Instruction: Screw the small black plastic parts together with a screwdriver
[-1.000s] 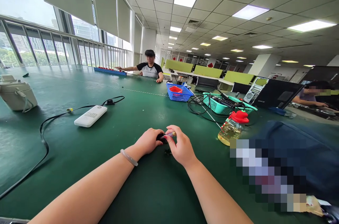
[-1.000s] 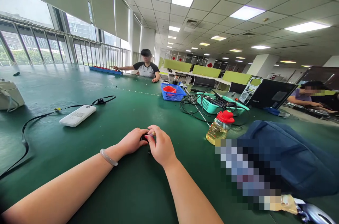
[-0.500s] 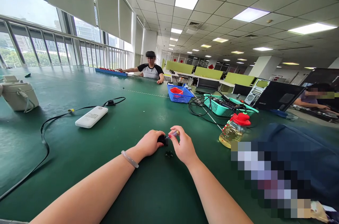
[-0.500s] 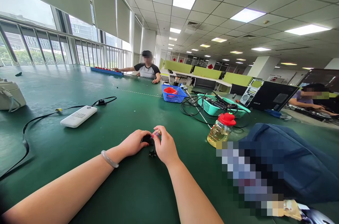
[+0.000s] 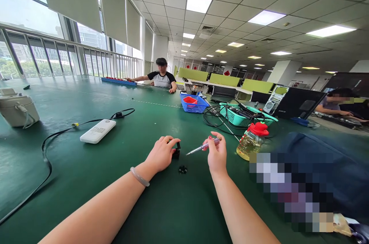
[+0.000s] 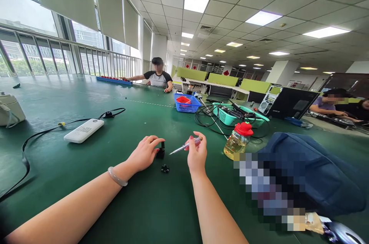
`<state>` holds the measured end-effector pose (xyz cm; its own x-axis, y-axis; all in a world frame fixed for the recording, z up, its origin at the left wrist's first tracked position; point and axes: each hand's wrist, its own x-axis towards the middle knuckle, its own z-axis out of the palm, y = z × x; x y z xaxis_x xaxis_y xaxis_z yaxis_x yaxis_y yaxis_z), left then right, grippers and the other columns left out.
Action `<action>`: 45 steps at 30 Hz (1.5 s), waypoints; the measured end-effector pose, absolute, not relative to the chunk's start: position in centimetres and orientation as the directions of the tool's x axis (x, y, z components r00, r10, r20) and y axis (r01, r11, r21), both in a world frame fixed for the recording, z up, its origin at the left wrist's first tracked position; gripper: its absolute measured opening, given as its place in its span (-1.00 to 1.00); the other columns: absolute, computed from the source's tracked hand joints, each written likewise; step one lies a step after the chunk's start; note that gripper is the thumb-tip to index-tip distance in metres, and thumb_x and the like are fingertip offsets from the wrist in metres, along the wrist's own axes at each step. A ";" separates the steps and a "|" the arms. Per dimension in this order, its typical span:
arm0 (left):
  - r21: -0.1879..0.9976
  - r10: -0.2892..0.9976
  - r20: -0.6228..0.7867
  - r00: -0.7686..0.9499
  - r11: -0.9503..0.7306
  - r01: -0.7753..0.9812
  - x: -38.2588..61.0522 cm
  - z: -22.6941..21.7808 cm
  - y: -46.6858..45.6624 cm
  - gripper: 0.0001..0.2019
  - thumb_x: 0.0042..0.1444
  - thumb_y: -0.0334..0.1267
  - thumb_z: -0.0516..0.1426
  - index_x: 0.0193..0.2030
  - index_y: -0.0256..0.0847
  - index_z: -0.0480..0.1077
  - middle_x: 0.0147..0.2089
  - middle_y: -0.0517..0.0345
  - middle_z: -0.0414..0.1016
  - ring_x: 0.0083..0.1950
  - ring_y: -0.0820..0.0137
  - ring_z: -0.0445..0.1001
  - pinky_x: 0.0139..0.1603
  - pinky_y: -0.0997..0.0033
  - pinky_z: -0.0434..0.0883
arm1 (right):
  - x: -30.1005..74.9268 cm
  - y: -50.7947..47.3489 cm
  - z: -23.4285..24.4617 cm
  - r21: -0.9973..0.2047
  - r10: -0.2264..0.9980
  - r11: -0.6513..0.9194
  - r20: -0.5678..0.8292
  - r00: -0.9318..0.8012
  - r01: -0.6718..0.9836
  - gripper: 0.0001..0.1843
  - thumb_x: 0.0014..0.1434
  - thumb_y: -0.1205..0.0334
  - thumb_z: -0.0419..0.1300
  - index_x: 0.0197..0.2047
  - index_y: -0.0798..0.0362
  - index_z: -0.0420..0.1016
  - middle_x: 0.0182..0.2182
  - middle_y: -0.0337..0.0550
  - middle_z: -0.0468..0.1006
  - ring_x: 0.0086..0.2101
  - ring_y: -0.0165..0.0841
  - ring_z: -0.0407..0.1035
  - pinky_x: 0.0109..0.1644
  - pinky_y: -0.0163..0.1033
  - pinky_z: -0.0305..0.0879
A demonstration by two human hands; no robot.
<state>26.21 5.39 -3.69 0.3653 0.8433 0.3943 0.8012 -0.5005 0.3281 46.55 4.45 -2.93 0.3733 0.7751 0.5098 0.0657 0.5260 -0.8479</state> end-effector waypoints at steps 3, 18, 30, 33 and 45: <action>0.270 0.885 0.357 0.300 -0.405 0.874 25.9 -4.0 5.6 -0.55 0.22 -0.35 -0.06 0.20 0.05 0.33 0.11 -0.01 0.37 0.06 0.15 0.31 0.12 0.08 0.28 | 47.4 5.5 -3.6 -0.901 0.834 0.433 0.393 0.386 -0.017 -0.69 0.10 0.00 0.16 -0.17 0.01 0.30 -0.64 -0.42 0.30 -0.67 -0.48 0.18 -0.59 -0.35 0.16; 0.417 0.912 0.161 0.376 -0.409 0.812 24.5 -4.6 6.6 -0.52 0.20 -0.26 -0.03 0.26 -0.18 0.29 0.39 0.03 0.17 0.42 0.23 0.05 0.41 0.20 0.05 | 46.7 5.8 -5.2 -0.984 0.981 0.174 0.177 0.082 0.044 -0.60 0.04 -0.06 0.19 -0.15 0.04 0.32 -0.69 -0.44 0.35 -0.74 -0.51 0.09 -0.68 -0.39 0.02; 0.313 0.800 0.146 0.582 -0.596 0.740 26.0 -3.6 4.7 -0.43 0.13 0.11 0.11 0.26 -0.01 0.25 0.29 0.02 0.32 0.28 0.08 0.21 0.26 -0.03 0.17 | 47.7 7.1 -6.0 -0.993 0.979 0.105 0.094 0.183 -0.053 -0.63 -0.02 -0.04 0.25 -0.24 0.03 0.34 -0.71 -0.41 0.36 -0.77 -0.54 0.10 -0.69 -0.40 0.01; 0.264 0.831 0.181 0.526 -0.557 0.788 25.9 -3.9 5.1 -0.39 0.11 0.15 0.11 0.27 0.04 0.23 0.33 0.03 0.26 0.34 0.02 0.11 0.31 -0.14 0.05 | 48.0 7.2 -6.1 -0.995 0.983 0.077 0.064 0.174 -0.064 -0.66 -0.03 0.01 0.24 -0.24 0.03 0.35 -0.72 -0.41 0.35 -0.76 -0.54 0.08 -0.69 -0.40 -0.01; 0.335 0.778 0.105 0.619 -0.614 0.715 26.6 -3.5 2.9 -0.35 0.09 0.15 0.13 0.31 0.05 0.18 0.38 0.01 0.14 0.36 0.04 0.09 0.32 -0.09 0.10 | 48.9 7.1 -5.7 -0.997 0.983 0.045 0.033 0.181 -0.061 -0.72 -0.02 0.11 0.19 -0.22 0.03 0.38 -0.75 -0.42 0.29 -0.73 -0.52 0.06 -0.67 -0.41 -0.04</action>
